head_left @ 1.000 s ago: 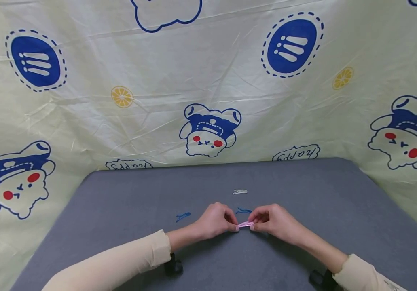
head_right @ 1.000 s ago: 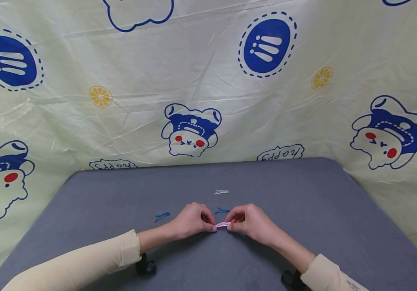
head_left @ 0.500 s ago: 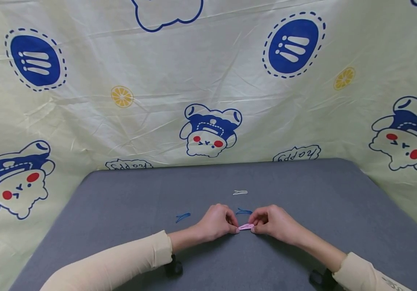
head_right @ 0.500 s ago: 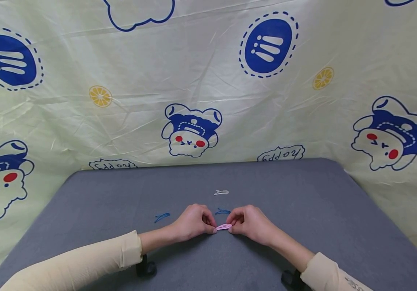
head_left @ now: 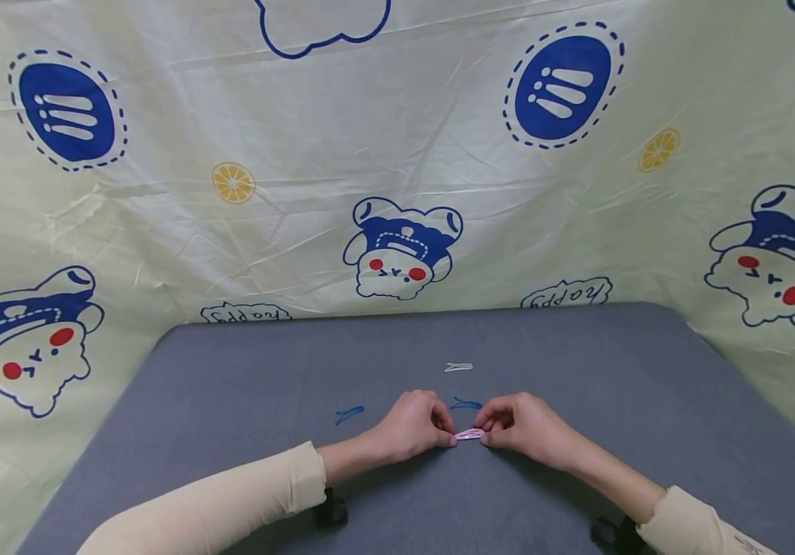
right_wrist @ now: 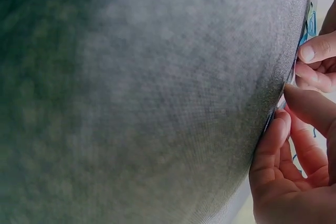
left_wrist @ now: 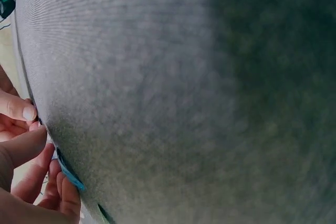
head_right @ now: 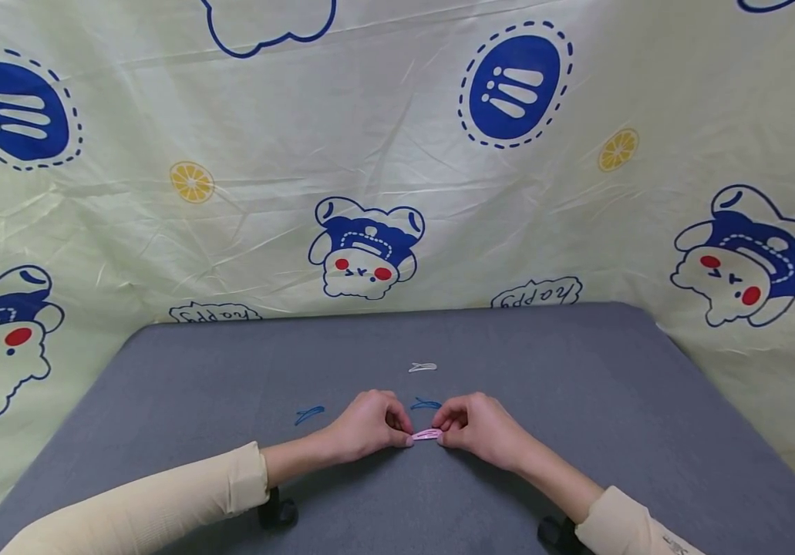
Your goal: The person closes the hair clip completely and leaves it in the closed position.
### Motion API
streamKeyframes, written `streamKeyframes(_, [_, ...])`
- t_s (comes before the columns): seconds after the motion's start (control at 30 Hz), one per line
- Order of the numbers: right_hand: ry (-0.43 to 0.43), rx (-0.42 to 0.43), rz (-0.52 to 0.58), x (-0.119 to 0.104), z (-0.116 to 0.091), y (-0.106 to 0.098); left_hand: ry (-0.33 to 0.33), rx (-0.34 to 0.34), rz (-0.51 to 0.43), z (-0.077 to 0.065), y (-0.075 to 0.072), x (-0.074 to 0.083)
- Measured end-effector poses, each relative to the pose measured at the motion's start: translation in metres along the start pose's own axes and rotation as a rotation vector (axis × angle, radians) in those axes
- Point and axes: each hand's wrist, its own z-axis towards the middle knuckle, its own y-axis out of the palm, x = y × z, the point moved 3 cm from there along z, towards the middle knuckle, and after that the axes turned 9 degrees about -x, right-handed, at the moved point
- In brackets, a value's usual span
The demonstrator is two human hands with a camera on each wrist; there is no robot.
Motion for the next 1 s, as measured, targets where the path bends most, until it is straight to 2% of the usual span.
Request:
streamKeyframes(0.13, [-0.009,0.014,0.023,-0.001,-0.002,-0.002,-0.032,-0.030,-0.048,0.000,-0.003,0.000])
streamKeyframes(0.27, [0.009,0.048,0.018,-0.003,-0.004,-0.004,-0.061,-0.029,-0.091,0.000,-0.007,-0.003])
streamKeyframes(0.63, [0.052,0.128,-0.018,-0.007,-0.003,-0.009,-0.021,0.002,-0.060,0.002,-0.021,-0.012])
streamKeyframes(1.0, [0.040,0.144,-0.079,-0.001,0.008,-0.018,-0.066,-0.001,-0.054,0.017,-0.031,-0.017])
